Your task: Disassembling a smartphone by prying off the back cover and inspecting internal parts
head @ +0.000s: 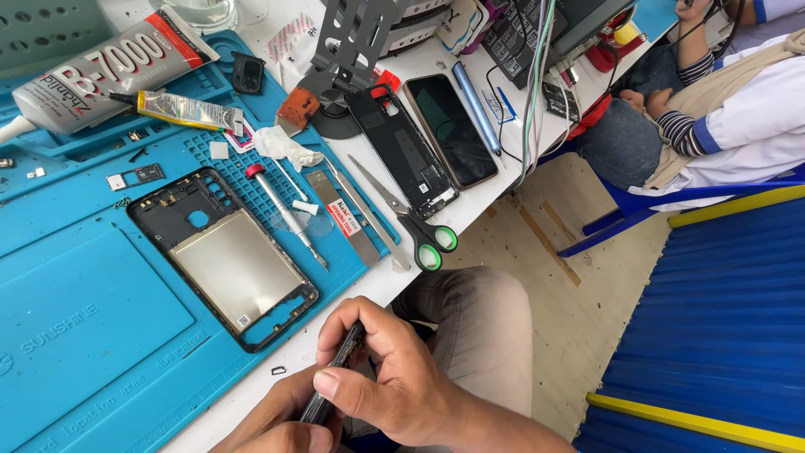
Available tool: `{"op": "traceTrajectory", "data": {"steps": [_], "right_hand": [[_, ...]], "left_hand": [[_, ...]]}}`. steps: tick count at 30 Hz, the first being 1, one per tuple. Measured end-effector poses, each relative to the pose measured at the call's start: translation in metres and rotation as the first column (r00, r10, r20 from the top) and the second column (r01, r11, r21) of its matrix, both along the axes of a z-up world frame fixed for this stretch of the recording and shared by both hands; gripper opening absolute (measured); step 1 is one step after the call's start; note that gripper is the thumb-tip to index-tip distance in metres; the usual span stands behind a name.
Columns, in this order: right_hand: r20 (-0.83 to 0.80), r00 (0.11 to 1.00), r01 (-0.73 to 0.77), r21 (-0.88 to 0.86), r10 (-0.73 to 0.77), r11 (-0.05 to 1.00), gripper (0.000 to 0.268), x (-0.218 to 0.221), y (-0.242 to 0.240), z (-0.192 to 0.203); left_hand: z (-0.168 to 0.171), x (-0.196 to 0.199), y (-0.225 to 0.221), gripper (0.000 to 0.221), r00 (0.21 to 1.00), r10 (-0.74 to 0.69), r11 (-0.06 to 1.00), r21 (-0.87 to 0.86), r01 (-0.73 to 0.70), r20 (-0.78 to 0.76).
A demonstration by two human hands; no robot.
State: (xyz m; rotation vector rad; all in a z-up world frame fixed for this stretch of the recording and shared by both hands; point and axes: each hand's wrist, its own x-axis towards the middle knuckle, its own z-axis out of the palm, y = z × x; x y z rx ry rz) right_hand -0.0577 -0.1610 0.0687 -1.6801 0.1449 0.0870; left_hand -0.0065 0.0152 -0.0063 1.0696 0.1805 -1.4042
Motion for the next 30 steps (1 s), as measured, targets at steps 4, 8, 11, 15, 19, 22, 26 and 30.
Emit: {"op": "traceTrajectory", "data": {"steps": [4, 8, 11, 15, 19, 22, 26, 30], "right_hand": [[0.001, 1.000, 0.014, 0.006, -0.014, 1.000, 0.034, -0.002, 0.000, -0.004], [0.004, 1.000, 0.006, -0.008, -0.006, 1.000, 0.036, -0.002, -0.001, -0.002], [0.025, 0.999, -0.026, -0.015, 0.026, 1.000, 0.036, -0.001, -0.004, 0.002], [0.058, 0.995, -0.076, 0.001, 0.076, 0.997, 0.037, 0.000, -0.007, 0.002], [0.060, 0.995, -0.078, -0.002, 0.078, 0.997, 0.037, 0.000, -0.007, -0.001], [0.064, 0.995, -0.071, 0.025, 0.070, 0.997, 0.033, -0.001, -0.006, -0.006], [0.149, 0.987, -0.077, 0.101, 0.062, 0.992, 0.029, -0.003, -0.003, -0.013], [0.153, 0.987, -0.078, 0.182, 0.050, 0.980, 0.030, -0.003, -0.008, -0.018]], "left_hand": [[-0.011, 0.001, 0.002, 0.083, 0.983, -0.090, 0.991, -0.081, 0.104, 0.158], [-0.005, 0.001, 0.001, 0.085, 0.996, -0.067, 0.997, -0.028, 0.069, 0.055], [-0.008, 0.004, 0.000, 0.085, 0.991, -0.103, 0.990, -0.084, 0.110, 0.084], [-0.010, 0.005, -0.003, 0.090, 0.983, -0.164, 0.984, -0.055, 0.169, 0.085], [0.018, 0.010, -0.006, 0.089, 0.991, -0.117, 0.989, 0.081, 0.123, -0.069], [0.009, 0.009, -0.004, 0.065, 0.946, -0.156, 0.965, -0.159, 0.207, 0.286], [0.025, 0.010, -0.002, 0.072, 0.832, -0.160, 0.955, -0.131, 0.266, 0.531], [0.033, 0.012, -0.004, 0.031, 0.855, -0.066, 0.905, -0.330, 0.269, 0.515]]}}
